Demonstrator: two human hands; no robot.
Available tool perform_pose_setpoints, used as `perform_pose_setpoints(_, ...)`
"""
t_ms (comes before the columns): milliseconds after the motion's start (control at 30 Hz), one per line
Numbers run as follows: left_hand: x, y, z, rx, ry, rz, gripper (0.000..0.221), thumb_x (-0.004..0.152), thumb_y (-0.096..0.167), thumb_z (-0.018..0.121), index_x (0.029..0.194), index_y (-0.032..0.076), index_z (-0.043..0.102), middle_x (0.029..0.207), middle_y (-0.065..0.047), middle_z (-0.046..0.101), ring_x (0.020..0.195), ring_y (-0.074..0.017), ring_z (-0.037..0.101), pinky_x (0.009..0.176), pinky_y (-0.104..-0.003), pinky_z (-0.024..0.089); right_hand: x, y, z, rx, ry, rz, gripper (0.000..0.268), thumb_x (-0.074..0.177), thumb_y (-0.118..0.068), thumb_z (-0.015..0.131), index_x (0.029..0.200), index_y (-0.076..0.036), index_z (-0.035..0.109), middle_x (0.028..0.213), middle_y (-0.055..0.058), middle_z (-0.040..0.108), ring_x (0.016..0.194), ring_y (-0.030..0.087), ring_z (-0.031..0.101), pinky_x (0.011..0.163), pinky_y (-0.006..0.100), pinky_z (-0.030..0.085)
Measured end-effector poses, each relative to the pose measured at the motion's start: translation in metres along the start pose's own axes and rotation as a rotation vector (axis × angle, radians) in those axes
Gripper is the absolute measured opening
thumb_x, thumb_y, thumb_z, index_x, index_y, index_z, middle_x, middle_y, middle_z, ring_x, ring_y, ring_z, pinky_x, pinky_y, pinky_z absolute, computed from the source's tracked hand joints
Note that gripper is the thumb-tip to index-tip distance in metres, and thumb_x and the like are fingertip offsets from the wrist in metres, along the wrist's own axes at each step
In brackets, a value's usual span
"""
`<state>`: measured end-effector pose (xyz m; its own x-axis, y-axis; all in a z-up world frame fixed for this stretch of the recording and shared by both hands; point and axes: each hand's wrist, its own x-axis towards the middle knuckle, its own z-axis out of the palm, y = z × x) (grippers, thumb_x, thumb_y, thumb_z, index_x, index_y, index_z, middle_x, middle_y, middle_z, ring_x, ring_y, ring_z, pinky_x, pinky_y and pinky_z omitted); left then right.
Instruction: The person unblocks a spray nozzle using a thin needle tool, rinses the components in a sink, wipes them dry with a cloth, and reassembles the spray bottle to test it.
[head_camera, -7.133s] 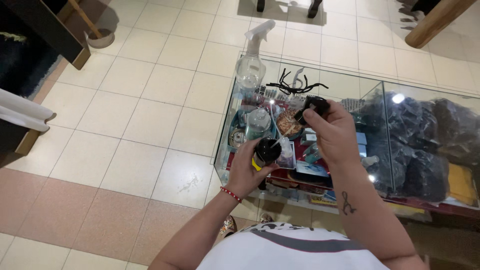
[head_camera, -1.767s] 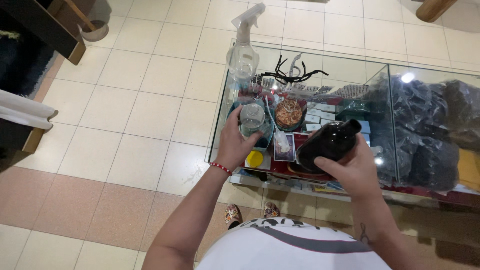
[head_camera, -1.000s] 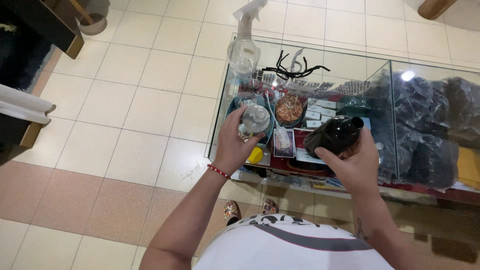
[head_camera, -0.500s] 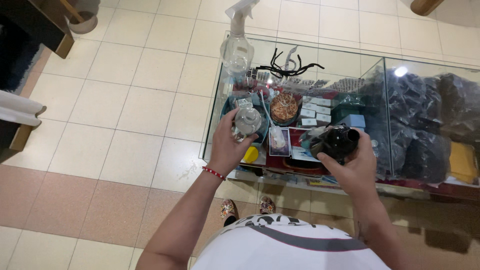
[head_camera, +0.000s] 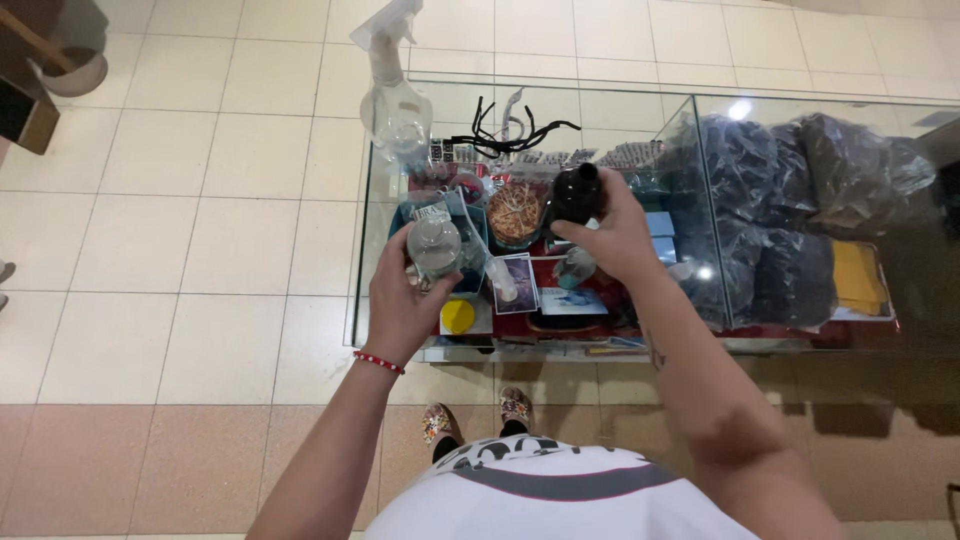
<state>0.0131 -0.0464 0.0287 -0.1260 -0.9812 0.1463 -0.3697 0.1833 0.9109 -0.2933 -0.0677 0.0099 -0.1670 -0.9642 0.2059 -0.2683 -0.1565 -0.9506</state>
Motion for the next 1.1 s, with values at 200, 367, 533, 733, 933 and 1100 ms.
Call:
perform_pose_setpoints(200,-0.001,0.007,-0.003,0.02,-0.026,-0.062,0.087,0.08,0.013,0.087,0.15,0.001,0.037,0.14,-0.025,0.054,0.132,-0.0436,0.055,0.112,-0.056,0.045,-0.005,-0.035,0.0,-0.197,-0.239,0.068,0.08,0.08,-0.009,0.089,0.146,-0.005,0.044,0.133,0.021,0.06,0.131,0.043,0.056,0.113,0.06,0.048)
perform_pose_setpoints(367,-0.005,0.011,-0.009,0.048,-0.021,-0.083,0.093,0.078,0.014,0.089,0.152,-0.002,0.033,0.141,-0.027,0.052,0.132,-0.0448,0.054,0.112,-0.056,0.044,-0.026,-0.068,-0.036,-0.429,-0.245,0.058,0.085,0.086,-0.015,0.083,0.156,-0.004,0.036,0.145,0.023,0.053,0.14,0.047,0.044,0.117,0.065,0.038)
perform_pose_setpoints(533,-0.011,0.012,-0.013,0.085,-0.004,-0.081,0.093,0.078,0.01,0.089,0.151,-0.002,0.033,0.141,-0.026,0.052,0.133,-0.0434,0.054,0.112,-0.054,0.044,-0.048,-0.042,-0.07,-0.662,-0.282,0.019,0.065,0.093,-0.015,0.076,0.15,-0.006,0.048,0.14,0.022,0.054,0.139,0.048,0.046,0.112,0.073,0.04)
perform_pose_setpoints(733,-0.011,0.02,-0.008,0.096,-0.014,-0.071,0.092,0.077,0.01,0.089,0.15,-0.001,0.035,0.14,-0.025,0.052,0.131,-0.0424,0.055,0.11,-0.054,0.046,-0.062,-0.026,-0.065,-0.705,-0.276,-0.085,0.07,0.089,-0.019,0.082,0.151,-0.012,0.05,0.138,0.015,0.055,0.14,0.041,0.047,0.111,0.063,0.049)
perform_pose_setpoints(933,-0.021,-0.011,0.006,0.225,0.209,0.147,0.091,0.077,0.019,0.093,0.145,-0.002,0.037,0.135,-0.019,0.044,0.125,-0.0371,0.052,0.104,-0.047,0.051,-0.059,-0.007,-0.059,-0.757,-0.312,-0.189,0.066,0.09,-0.019,0.081,0.149,-0.014,0.051,0.139,0.013,0.054,0.139,0.04,0.047,0.112,0.062,0.05)
perform_pose_setpoints(1100,-0.054,-0.041,0.045,0.222,0.095,0.407,0.037,0.092,0.031,0.077,0.118,0.008,0.065,0.087,-0.003,0.063,0.076,-0.0205,0.063,0.071,-0.032,0.053,-0.06,0.02,-0.065,-0.787,-0.226,-0.297,0.049,0.085,-0.019,0.086,0.131,-0.014,0.069,0.121,0.008,0.063,0.127,0.031,0.061,0.108,0.05,0.053)
